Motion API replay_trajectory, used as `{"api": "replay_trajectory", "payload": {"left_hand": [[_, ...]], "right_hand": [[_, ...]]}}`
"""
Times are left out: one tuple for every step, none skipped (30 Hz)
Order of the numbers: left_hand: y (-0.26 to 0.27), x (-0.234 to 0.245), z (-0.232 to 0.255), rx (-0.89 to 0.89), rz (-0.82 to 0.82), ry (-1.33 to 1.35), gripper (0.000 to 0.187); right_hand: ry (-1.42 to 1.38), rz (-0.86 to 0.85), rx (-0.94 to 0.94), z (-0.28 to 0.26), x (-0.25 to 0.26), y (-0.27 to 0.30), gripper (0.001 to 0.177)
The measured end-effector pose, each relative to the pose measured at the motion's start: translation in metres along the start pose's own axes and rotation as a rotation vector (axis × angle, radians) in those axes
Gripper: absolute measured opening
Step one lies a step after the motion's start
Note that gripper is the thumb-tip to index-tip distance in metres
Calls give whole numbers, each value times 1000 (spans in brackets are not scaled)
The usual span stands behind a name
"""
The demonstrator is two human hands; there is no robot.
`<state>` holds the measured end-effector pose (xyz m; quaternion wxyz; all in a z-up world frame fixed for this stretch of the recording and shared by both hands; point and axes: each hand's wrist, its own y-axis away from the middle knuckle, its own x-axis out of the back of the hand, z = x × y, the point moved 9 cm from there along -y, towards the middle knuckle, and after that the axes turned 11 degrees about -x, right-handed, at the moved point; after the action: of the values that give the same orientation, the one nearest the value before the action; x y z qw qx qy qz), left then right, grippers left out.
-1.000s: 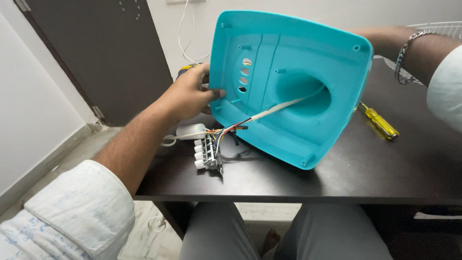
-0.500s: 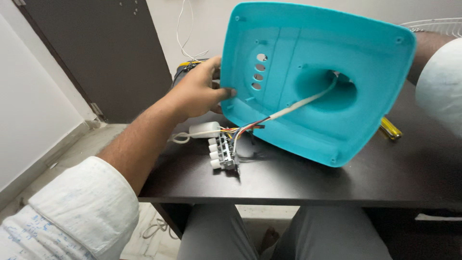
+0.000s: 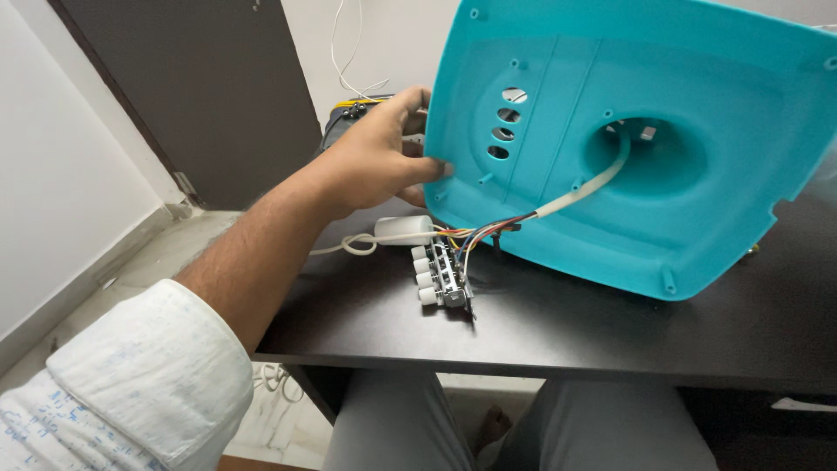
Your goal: The person disassembles a teal fan housing, removes the motor, and then reassembles the housing by connecting wires to a switch and securing it with screws. The person uses a screwdriver to tighten screws and handles the fan housing, motor, and wiring throughout the process.
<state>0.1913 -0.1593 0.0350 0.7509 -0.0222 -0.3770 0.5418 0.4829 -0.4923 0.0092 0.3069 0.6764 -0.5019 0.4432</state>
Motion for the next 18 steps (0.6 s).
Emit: {"api": "replay_trajectory", "payload": {"left_hand": [[0,1,0,10,9,1,67],[0,0,1,5,9,30,68],[0,0,2,-2,10,57,68],[1,1,4,-10,11,84,69],[2,0,2,17,1,65,76],[3,0,0,44,-8,47,83],[3,0,-3,71,-20,31,90],[2,0,-2,49,-29,-1,93],[2,0,-1,26,-38,-34,97],[1,0,0,2,-46,-67,102],[0,0,-2,18,-46,-44,105],[0,0,-6,34,-46,-20,108],[-2,-1,-9,48,-46,4,111],[-4,-1,-11,42,-55,-32,110],[-7,-3,-12,35,-67,-66,109],[-10,-4,-14,27,-79,-101,108],[-12,-7,-15,8,-87,-58,103],[-14,-10,-16,-11,-96,-16,99]], "right_hand": [[-1,8,-2,-1,1,2,47],[-1,13,-2,-3,1,5,47],[1,21,-1,-6,3,8,47],[-3,26,6,-10,4,10,47],[-5,30,13,-13,5,14,47],[-5,33,19,-15,5,18,47],[-9,39,27,-17,6,23,46],[-12,45,35,-19,8,28,46],[-10,54,43,-21,10,32,46],[-16,67,57,-25,14,35,46],[-19,77,67,-29,20,39,46],[-18,91,79,-34,26,42,46],[-18,108,96,-38,34,47,46],[-17,127,115,-44,41,54,46],[-20,139,130,-47,47,63,46],[-19,169,159,-56,55,70,46],[-17,198,193,-68,59,76,45],[-19,227,240,-80,58,85,45]]}}
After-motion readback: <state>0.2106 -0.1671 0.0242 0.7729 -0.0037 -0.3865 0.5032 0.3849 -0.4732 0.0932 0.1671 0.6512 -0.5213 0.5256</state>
